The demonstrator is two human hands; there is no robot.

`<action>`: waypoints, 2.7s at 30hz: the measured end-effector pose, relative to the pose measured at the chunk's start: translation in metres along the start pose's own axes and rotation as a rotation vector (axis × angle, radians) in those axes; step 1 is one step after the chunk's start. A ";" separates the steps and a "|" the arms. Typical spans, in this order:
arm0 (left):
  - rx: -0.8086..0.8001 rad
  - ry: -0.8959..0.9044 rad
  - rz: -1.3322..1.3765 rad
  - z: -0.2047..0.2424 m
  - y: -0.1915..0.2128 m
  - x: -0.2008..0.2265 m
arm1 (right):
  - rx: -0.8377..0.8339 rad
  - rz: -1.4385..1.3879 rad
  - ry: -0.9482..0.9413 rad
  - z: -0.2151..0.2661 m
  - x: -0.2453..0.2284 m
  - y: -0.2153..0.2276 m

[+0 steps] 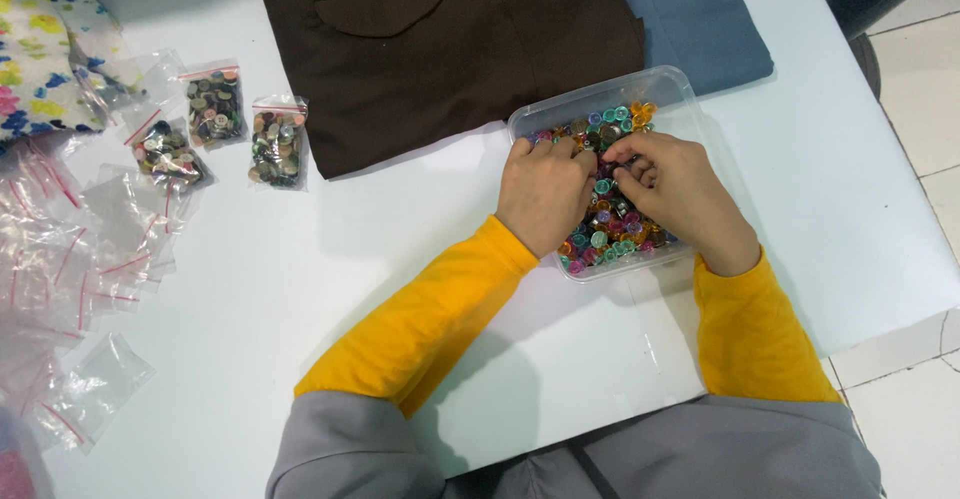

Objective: The person sorts colorful buttons from a plastic container onto a white table, then places them into small clear zip-lock bags. The person repeats this process multiple times, handling buttons by hand and sealing each bag after filling it.

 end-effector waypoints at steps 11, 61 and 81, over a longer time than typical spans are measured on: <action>-0.080 -0.033 -0.087 -0.010 -0.011 0.005 | -0.009 0.073 0.012 -0.002 -0.001 -0.001; 0.458 -0.090 0.834 0.017 0.060 -0.011 | 0.270 -0.127 0.211 0.006 -0.035 0.030; 0.424 0.103 0.496 0.161 0.145 -0.127 | 0.421 -0.096 0.951 0.110 -0.198 -0.059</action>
Point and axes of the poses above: each hand's wrist, its own z-axis away from the middle knuckle, its own y-axis out of the back of the hand, x = y × z, the point moved 9 cm from there along -z, towards the middle knuckle, and after that the axes turned 11 degrees about z, right-handed, at the moved point
